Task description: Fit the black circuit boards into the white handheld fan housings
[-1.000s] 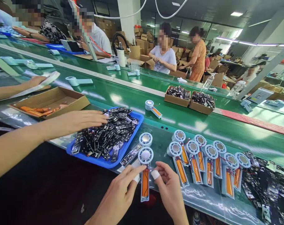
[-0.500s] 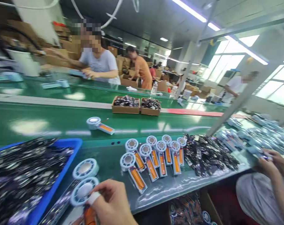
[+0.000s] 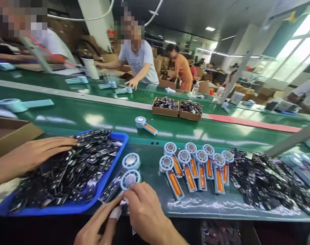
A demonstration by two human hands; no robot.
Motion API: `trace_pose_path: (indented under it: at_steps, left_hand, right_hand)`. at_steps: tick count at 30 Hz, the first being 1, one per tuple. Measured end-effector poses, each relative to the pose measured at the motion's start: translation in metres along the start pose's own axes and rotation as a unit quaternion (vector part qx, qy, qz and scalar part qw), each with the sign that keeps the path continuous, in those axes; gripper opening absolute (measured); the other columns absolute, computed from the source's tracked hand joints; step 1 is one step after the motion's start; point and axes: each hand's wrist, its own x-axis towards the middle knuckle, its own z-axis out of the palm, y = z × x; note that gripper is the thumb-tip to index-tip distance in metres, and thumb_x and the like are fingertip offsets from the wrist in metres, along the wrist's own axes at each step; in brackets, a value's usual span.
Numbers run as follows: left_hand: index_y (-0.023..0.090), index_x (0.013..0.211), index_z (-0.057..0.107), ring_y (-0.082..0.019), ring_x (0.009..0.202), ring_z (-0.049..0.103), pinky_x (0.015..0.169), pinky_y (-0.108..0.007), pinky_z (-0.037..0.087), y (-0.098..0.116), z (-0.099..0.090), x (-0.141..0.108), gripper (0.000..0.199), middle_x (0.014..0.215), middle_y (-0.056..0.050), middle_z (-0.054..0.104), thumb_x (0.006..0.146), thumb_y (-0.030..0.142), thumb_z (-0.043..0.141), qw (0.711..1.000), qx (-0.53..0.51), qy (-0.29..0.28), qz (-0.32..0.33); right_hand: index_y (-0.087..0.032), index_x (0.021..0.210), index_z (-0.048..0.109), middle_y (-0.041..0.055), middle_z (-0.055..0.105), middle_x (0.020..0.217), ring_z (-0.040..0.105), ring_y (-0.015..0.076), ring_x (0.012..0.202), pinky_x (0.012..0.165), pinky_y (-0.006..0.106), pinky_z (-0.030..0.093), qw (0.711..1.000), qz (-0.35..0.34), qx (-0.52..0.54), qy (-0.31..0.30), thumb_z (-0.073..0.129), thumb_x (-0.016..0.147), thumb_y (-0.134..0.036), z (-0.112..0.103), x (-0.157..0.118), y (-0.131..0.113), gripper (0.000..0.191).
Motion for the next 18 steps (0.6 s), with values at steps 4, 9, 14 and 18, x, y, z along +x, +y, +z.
trace_pose_path:
  at_steps: [4,9,14,18]
  left_hand:
    - [0.022,0.128,0.062,-0.024,0.095,0.078,0.065,-0.025,0.063,0.008,0.003,-0.002,0.036,0.111,-0.008,0.079,0.096,0.036,0.052,0.993,-0.049,0.005,-0.105]
    - [0.023,0.126,0.059,-0.025,0.093,0.078,0.057,-0.024,0.06,0.024,0.006,0.001,0.039,0.106,-0.008,0.079,0.093,0.043,0.054,0.975,-0.111,0.055,-0.185]
    - [0.024,0.123,0.06,-0.026,0.093,0.078,0.066,-0.029,0.063,0.037,0.009,0.005,0.038,0.106,-0.008,0.08,0.091,0.044,0.054,0.966,-0.127,0.084,-0.209]
    - [0.026,0.118,0.063,-0.026,0.096,0.078,0.071,-0.03,0.064,0.033,0.008,0.005,0.032,0.106,-0.006,0.08,0.092,0.042,0.052,0.971,-0.106,0.08,-0.197]
  right_hand:
    - [-0.017,0.11,0.067,0.0095,0.071,0.099,0.067,0.0205,0.087,0.077,0.03,0.058,0.998,0.012,0.062,-0.001,0.043,0.095,-0.004,-0.001,0.002,0.003,0.032]
    - [-0.019,0.115,0.068,0.0068,0.075,0.095,0.072,0.0178,0.084,0.077,0.025,0.058,0.987,0.086,0.137,0.023,0.051,0.098,-0.013,0.0,0.0,0.006,0.025]
    - [-0.02,0.113,0.066,0.0027,0.077,0.091,0.074,0.0166,0.08,0.074,0.022,0.057,0.968,0.174,0.182,0.011,0.055,0.096,-0.016,-0.008,0.001,0.003,0.02]
    - [-0.021,0.099,0.07,0.0028,0.076,0.089,0.073,0.0165,0.08,0.072,0.022,0.054,0.972,0.174,0.157,-0.009,0.054,0.097,-0.015,-0.012,0.004,-0.001,0.018]
